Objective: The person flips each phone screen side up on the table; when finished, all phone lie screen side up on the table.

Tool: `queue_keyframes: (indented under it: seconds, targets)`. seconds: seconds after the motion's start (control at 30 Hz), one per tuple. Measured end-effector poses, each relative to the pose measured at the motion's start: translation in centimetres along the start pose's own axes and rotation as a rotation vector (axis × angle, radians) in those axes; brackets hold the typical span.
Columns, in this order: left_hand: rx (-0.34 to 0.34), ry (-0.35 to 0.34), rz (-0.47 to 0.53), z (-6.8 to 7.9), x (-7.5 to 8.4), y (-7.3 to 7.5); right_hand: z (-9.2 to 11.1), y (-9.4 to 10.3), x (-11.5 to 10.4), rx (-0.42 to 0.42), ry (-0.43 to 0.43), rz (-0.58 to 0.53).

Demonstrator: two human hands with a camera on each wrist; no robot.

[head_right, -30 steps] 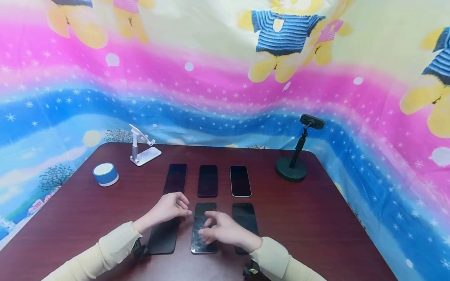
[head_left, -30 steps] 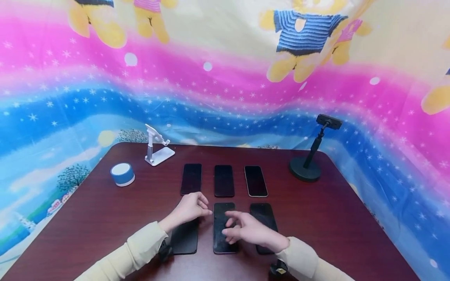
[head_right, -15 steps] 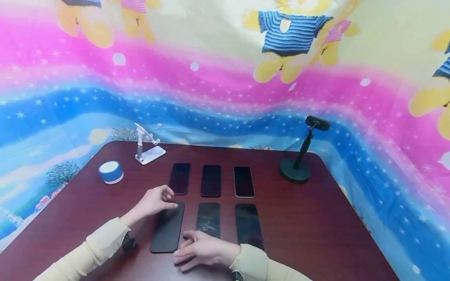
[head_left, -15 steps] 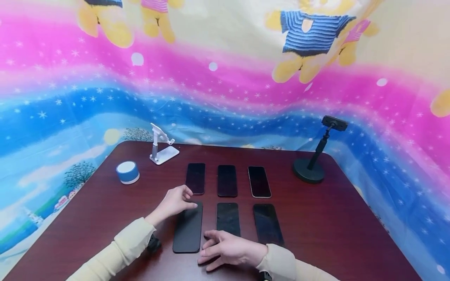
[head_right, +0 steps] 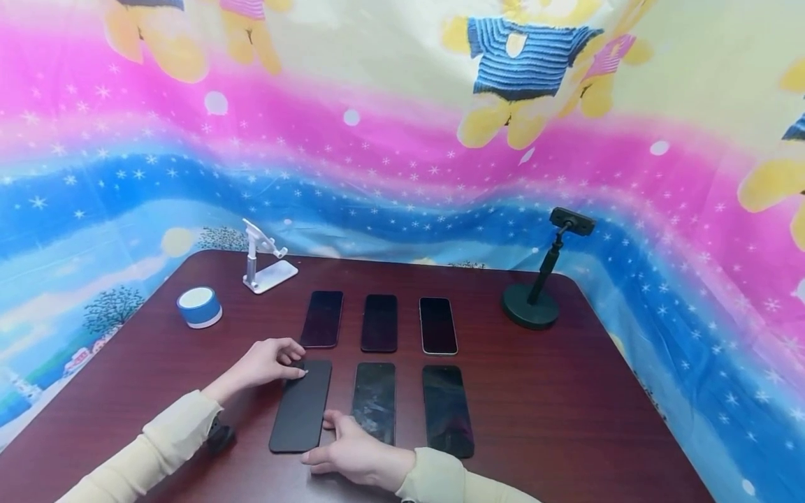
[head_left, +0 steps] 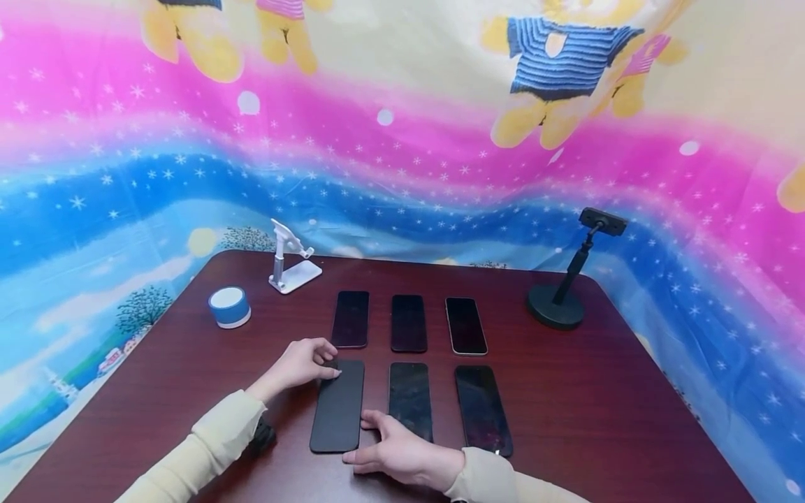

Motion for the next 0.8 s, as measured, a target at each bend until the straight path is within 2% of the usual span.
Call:
queue_keyframes:
  seconds: [0.17, 0.33, 0.57, 0.8]
  targets:
    - [-0.002, -0.001, 0.006, -0.2, 0.0, -0.2, -0.2, -0.2, 0.1, 0.036, 0.031, 0.035]
    - [0.004, 0.053, 0.024, -0.5, -0.6, -0.4, -0.4, -0.1, 0.0, 0.050, 0.039, 0.061]
    - [0.008, 0.121, 0.087, -0.5, -1.2, -0.5, -0.5, 0.2, -0.5, 0.061, 0.071, 0.225]
    - [-0.009, 0.152, 0.073, -0.3, -1.1, -0.8, -0.4, 0.2, -0.5, 0.060, 0.067, 0.233]
Point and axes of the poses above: each hand's wrist, its own z-axis away from the middle knuckle, its own y-axis out of the back of the hand, x = y × z, the point moved 10 cm from there along -z, towards the middle knuckle, and after that the axes turned 8 degrees about y, right-handed, at the moved point
